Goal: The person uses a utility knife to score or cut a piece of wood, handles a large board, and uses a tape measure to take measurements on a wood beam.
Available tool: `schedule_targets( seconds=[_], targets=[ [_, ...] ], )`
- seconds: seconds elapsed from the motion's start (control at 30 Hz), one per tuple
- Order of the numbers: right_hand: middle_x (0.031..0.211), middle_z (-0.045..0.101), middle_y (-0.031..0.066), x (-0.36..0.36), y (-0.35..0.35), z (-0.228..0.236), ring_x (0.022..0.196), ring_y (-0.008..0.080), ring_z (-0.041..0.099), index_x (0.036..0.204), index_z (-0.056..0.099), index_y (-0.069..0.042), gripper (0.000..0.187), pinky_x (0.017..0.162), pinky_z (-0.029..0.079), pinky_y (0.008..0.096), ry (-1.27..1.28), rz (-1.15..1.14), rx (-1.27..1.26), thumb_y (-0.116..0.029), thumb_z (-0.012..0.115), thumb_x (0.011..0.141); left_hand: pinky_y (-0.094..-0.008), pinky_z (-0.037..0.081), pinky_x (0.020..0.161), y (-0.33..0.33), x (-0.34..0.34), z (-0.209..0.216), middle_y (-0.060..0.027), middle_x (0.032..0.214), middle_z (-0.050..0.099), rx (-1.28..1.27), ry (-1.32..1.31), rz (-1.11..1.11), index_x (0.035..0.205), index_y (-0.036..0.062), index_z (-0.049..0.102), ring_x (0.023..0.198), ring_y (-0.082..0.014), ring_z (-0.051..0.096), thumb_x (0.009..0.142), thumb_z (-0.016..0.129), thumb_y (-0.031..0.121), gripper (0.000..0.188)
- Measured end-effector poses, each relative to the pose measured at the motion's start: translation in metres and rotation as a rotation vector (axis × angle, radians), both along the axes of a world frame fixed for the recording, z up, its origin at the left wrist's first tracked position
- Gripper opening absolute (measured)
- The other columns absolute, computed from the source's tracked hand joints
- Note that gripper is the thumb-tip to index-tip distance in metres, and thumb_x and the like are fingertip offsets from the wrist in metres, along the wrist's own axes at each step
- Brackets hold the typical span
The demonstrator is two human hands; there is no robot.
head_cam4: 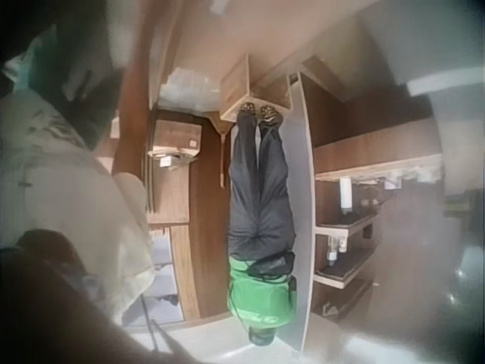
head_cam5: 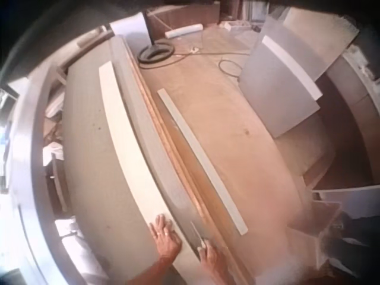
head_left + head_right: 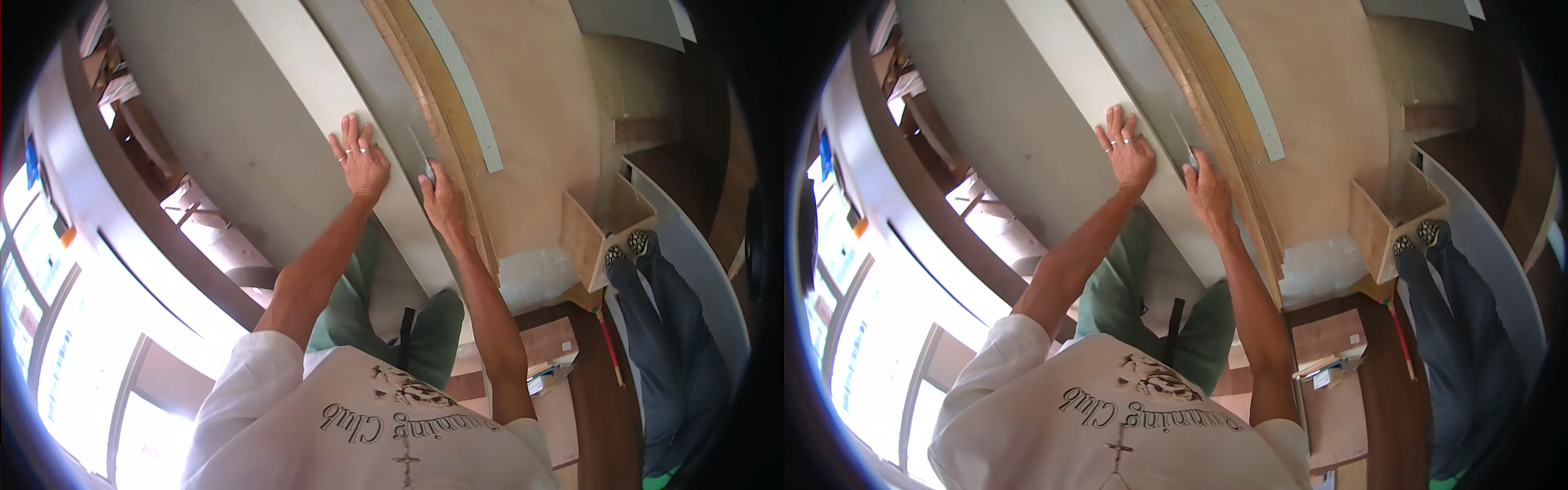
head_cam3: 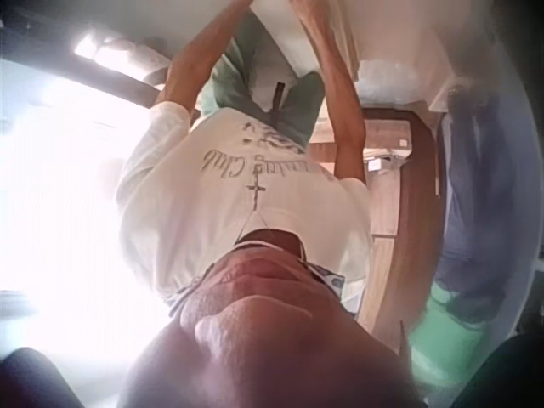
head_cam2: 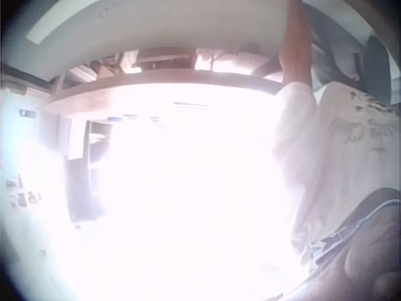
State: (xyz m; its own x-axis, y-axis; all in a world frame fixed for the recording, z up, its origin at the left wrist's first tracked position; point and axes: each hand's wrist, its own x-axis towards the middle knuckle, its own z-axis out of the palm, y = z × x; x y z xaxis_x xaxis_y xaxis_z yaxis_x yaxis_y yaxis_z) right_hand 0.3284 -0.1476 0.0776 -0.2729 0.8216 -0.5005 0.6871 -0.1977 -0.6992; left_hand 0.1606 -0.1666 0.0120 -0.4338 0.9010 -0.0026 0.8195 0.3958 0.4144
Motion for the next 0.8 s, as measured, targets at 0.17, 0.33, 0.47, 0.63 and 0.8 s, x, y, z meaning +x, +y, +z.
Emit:
schedule_targets(
  seconds=[0.17, 0.33, 0.47, 0.63, 0.8],
  targets=[
    [0.107, 0.065, 0.023, 0.031, -0.001, 0.001, 0.096, 0.042, 0.063, 0.126, 0.05, -0.006, 0.035, 0.08, 0.05, 0.0481, 0.024, 0.027, 0.023, -0.022, 0.054, 0.096, -0.0554, 0.005, 0.119, -0.002, 0.005, 0.005, -0.0141, 0.15, 0.033, -0.057, 0.016, -0.016, 0.128, 0.0096, 0.042, 0.145, -0.0301, 0.022, 0.08, 0.046, -0.001, 0.049],
    [0.112, 0.063, 0.0227, 0.038, -0.005, -0.006, 0.099, 0.0419, 0.062, 0.128, 0.047, -0.005, 0.036, 0.08, 0.05, 0.0478, 0.008, 0.062, -0.107, -0.022, 0.053, 0.096, -0.0554, 0.006, 0.119, -0.002, 0.007, 0.004, -0.0144, 0.149, 0.034, -0.038, 0.031, -0.001, 0.126, 0.0086, 0.044, 0.145, -0.0302, 0.023, 0.079, 0.046, -0.002, 0.048],
    [0.112, 0.063, 0.023, 0.022, -0.015, -0.024, 0.099, 0.0422, 0.061, 0.127, 0.046, -0.004, 0.035, 0.081, 0.05, 0.0482, 0.05, 0.101, -0.019, -0.021, 0.052, 0.097, -0.0555, 0.007, 0.118, -0.001, 0.007, -0.001, -0.0147, 0.148, 0.036, -0.007, 0.051, -0.016, 0.127, 0.0083, 0.043, 0.144, -0.0305, 0.025, 0.079, 0.046, -0.002, 0.049],
    [0.106, 0.063, 0.0238, -0.011, -0.004, -0.026, 0.095, 0.0435, 0.061, 0.122, 0.046, -0.003, 0.03, 0.077, 0.05, 0.0494, 0.106, 0.131, -0.034, -0.019, 0.051, 0.097, -0.0549, 0.006, 0.119, -0.006, 0.005, -0.005, -0.0109, 0.15, 0.033, -0.013, 0.027, 0.004, 0.127, 0.0089, 0.046, 0.145, -0.028, 0.023, 0.078, 0.048, -0.001, 0.051],
    [0.098, 0.063, 0.0267, -0.026, 0.013, -0.026, 0.088, 0.0451, 0.062, 0.118, 0.045, -0.002, 0.026, 0.071, 0.049, 0.0524, 0.083, 0.195, 0.018, -0.018, 0.049, 0.098, -0.0545, 0.007, 0.119, -0.003, 0.007, -0.006, -0.0099, 0.15, 0.034, -0.003, 0.018, 0.002, 0.129, 0.0106, 0.044, 0.145, -0.0271, 0.024, 0.078, 0.048, -0.001, 0.052]
  ],
)
